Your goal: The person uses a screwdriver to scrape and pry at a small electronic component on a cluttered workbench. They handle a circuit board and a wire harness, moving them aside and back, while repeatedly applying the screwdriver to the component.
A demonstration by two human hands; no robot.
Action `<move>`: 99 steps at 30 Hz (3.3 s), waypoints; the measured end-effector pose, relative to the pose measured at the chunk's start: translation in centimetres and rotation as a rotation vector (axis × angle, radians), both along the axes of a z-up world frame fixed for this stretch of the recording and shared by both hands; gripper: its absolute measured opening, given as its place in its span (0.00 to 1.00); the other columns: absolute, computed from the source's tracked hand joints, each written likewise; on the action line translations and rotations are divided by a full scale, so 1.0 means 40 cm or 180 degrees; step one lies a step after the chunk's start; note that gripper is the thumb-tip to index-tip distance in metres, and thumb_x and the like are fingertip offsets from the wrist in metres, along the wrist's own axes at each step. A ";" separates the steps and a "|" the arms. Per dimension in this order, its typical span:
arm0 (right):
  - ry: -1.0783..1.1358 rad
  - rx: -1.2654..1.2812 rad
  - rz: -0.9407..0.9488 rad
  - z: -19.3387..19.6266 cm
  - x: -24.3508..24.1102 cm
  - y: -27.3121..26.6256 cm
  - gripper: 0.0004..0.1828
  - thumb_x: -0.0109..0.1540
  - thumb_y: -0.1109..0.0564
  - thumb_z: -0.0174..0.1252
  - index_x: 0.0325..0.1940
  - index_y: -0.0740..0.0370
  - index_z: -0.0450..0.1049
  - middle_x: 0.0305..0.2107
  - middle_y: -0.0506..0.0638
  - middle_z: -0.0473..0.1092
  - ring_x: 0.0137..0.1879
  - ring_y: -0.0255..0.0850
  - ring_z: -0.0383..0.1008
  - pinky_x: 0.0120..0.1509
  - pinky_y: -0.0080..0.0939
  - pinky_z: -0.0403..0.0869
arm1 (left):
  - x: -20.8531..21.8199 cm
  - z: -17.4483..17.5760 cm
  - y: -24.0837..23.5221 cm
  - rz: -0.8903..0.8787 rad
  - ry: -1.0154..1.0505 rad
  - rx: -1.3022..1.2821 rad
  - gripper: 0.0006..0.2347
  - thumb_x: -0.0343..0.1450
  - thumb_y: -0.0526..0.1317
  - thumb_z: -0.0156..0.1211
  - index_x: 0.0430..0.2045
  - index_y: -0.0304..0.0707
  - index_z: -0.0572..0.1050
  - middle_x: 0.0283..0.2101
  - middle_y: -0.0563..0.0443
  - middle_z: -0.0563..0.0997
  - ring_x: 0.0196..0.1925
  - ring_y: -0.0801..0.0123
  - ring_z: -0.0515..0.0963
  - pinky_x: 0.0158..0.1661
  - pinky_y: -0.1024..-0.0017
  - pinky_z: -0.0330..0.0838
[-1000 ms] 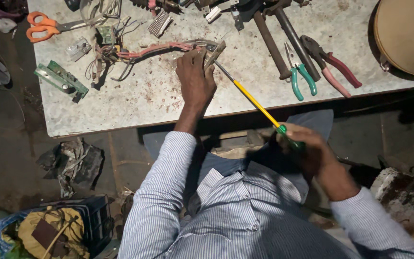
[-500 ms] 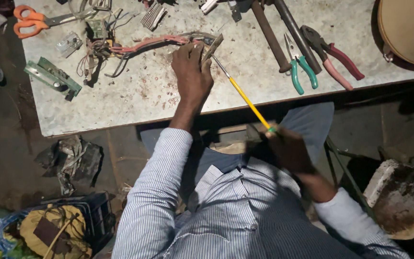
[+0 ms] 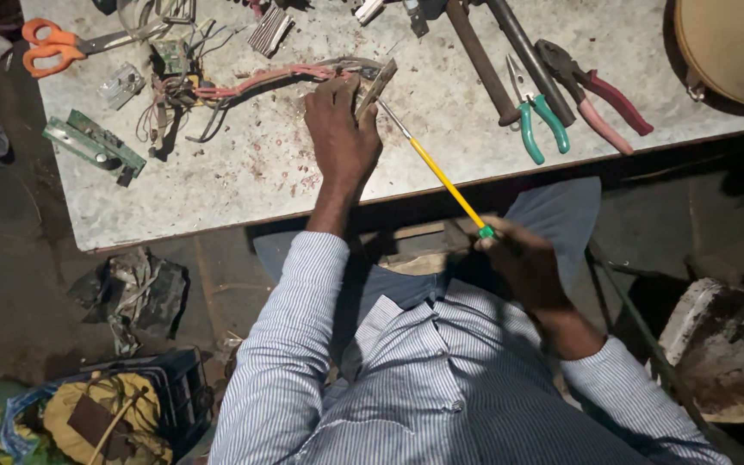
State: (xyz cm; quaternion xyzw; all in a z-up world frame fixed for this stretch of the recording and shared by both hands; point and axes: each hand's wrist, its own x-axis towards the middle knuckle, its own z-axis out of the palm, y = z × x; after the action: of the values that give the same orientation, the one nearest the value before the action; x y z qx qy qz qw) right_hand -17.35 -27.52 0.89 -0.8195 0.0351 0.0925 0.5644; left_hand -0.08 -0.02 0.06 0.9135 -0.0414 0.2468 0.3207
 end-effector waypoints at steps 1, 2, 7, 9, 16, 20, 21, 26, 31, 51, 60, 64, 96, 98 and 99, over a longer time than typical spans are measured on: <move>0.0325 0.0318 -0.0083 0.001 0.002 -0.001 0.19 0.66 0.54 0.57 0.59 0.61 0.77 0.31 0.45 0.76 0.30 0.31 0.69 0.34 0.33 0.70 | -0.001 0.002 -0.001 0.0003 -0.0030 0.0011 0.21 0.65 0.33 0.71 0.53 0.36 0.74 0.53 0.43 0.73 0.57 0.48 0.70 0.58 0.54 0.64; 0.0650 0.0636 -0.0166 0.004 0.004 -0.004 0.18 0.67 0.53 0.55 0.59 0.62 0.77 0.32 0.45 0.76 0.31 0.30 0.69 0.35 0.31 0.70 | -0.003 0.005 0.000 0.0008 -0.0038 0.0028 0.21 0.65 0.33 0.71 0.52 0.36 0.74 0.53 0.43 0.73 0.56 0.48 0.71 0.58 0.54 0.64; 0.1121 0.1191 0.0298 0.015 0.007 -0.022 0.20 0.71 0.50 0.45 0.54 0.64 0.78 0.32 0.44 0.75 0.30 0.28 0.66 0.35 0.28 0.66 | -0.001 0.019 -0.002 -0.0012 -0.0023 0.0069 0.20 0.65 0.36 0.72 0.51 0.35 0.74 0.50 0.43 0.74 0.54 0.48 0.71 0.56 0.54 0.65; 0.1624 0.1613 0.0234 0.005 0.020 -0.022 0.20 0.71 0.50 0.47 0.50 0.66 0.79 0.27 0.43 0.70 0.25 0.30 0.59 0.30 0.30 0.60 | -0.001 0.019 -0.002 -0.0018 -0.0089 0.0089 0.19 0.67 0.36 0.71 0.50 0.35 0.74 0.50 0.44 0.74 0.54 0.49 0.71 0.56 0.54 0.65; 0.1266 0.1402 0.0572 -0.022 0.052 -0.054 0.26 0.69 0.41 0.43 0.45 0.64 0.78 0.18 0.41 0.61 0.21 0.29 0.58 0.26 0.30 0.59 | 0.003 0.010 -0.002 -0.0031 -0.0084 0.0110 0.14 0.71 0.36 0.66 0.51 0.35 0.75 0.50 0.44 0.74 0.53 0.50 0.71 0.56 0.56 0.66; 0.1945 0.2233 0.0243 -0.049 0.049 -0.054 0.23 0.71 0.43 0.43 0.45 0.64 0.76 0.19 0.40 0.59 0.21 0.29 0.55 0.25 0.31 0.57 | 0.007 0.012 0.001 -0.0085 -0.0142 0.0104 0.13 0.72 0.35 0.64 0.51 0.34 0.75 0.49 0.43 0.73 0.53 0.50 0.71 0.56 0.56 0.65; 0.2327 0.2565 -0.0044 -0.060 0.047 -0.051 0.21 0.72 0.46 0.44 0.45 0.64 0.75 0.20 0.40 0.59 0.22 0.29 0.55 0.25 0.31 0.56 | 0.006 0.012 0.002 -0.0104 -0.0115 0.0090 0.13 0.72 0.35 0.63 0.51 0.34 0.75 0.49 0.43 0.73 0.52 0.50 0.71 0.56 0.56 0.65; -0.0873 -0.1073 0.0966 -0.106 0.032 -0.042 0.15 0.74 0.52 0.43 0.45 0.61 0.73 0.29 0.47 0.66 0.31 0.39 0.65 0.34 0.39 0.65 | 0.006 0.021 0.008 -0.0217 0.0020 -0.0008 0.13 0.74 0.35 0.60 0.51 0.31 0.76 0.49 0.41 0.73 0.52 0.50 0.70 0.56 0.56 0.65; -0.0650 -0.1197 0.1067 -0.104 0.043 -0.045 0.12 0.72 0.59 0.45 0.45 0.62 0.75 0.30 0.58 0.69 0.34 0.53 0.72 0.39 0.50 0.72 | 0.005 0.027 0.019 -0.0310 0.0191 -0.0120 0.10 0.75 0.35 0.59 0.47 0.29 0.77 0.48 0.40 0.72 0.52 0.50 0.70 0.57 0.57 0.65; 0.1586 0.1546 0.0461 0.088 0.120 -0.078 0.28 0.67 0.46 0.47 0.68 0.58 0.72 0.23 0.43 0.66 0.24 0.29 0.57 0.28 0.28 0.58 | 0.015 0.037 0.033 -0.0259 0.0480 -0.0136 0.12 0.75 0.36 0.58 0.50 0.27 0.79 0.48 0.37 0.73 0.52 0.47 0.72 0.55 0.56 0.67; -0.2764 -0.1968 0.1280 -0.022 0.096 -0.084 0.09 0.70 0.60 0.54 0.54 0.65 0.68 0.55 0.63 0.77 0.48 0.54 0.81 0.44 0.48 0.77 | 0.029 0.033 0.047 -0.0474 0.0323 -0.0164 0.12 0.74 0.35 0.59 0.49 0.26 0.78 0.49 0.35 0.72 0.53 0.46 0.72 0.55 0.56 0.67; -0.1747 -0.2578 0.1160 0.035 0.093 -0.062 0.21 0.66 0.58 0.58 0.64 0.58 0.75 0.37 0.55 0.76 0.31 0.48 0.77 0.33 0.47 0.74 | 0.029 0.031 0.048 -0.0470 0.0348 -0.0122 0.12 0.73 0.34 0.60 0.48 0.26 0.78 0.48 0.34 0.72 0.51 0.46 0.71 0.54 0.55 0.67; 0.1111 -0.0282 0.1434 0.186 0.330 -0.190 0.27 0.66 0.50 0.51 0.69 0.58 0.70 0.19 0.47 0.66 0.26 0.31 0.63 0.31 0.34 0.66 | 0.027 0.029 0.053 -0.0427 0.0287 -0.0206 0.12 0.74 0.36 0.57 0.49 0.28 0.79 0.51 0.36 0.72 0.54 0.45 0.69 0.57 0.54 0.65; 0.0491 -0.0961 0.1669 0.190 0.323 -0.193 0.28 0.65 0.52 0.52 0.69 0.56 0.70 0.18 0.45 0.69 0.23 0.30 0.66 0.31 0.33 0.67 | 0.029 0.026 0.047 -0.0406 0.0274 -0.0208 0.12 0.74 0.36 0.58 0.48 0.28 0.79 0.51 0.35 0.72 0.54 0.45 0.70 0.57 0.54 0.65; 0.0180 -0.1293 0.1778 0.188 0.319 -0.195 0.28 0.64 0.53 0.52 0.69 0.55 0.71 0.18 0.44 0.70 0.22 0.29 0.68 0.31 0.33 0.67 | 0.028 0.025 0.047 -0.0380 0.0327 -0.0212 0.12 0.74 0.36 0.58 0.48 0.28 0.79 0.49 0.36 0.72 0.53 0.46 0.70 0.56 0.54 0.65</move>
State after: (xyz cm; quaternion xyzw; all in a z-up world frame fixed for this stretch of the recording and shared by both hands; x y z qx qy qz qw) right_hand -4.57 -35.32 8.42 -0.8903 -0.1572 0.2572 0.3414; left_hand 1.05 1.86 1.05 0.9097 -0.0711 0.1813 0.3667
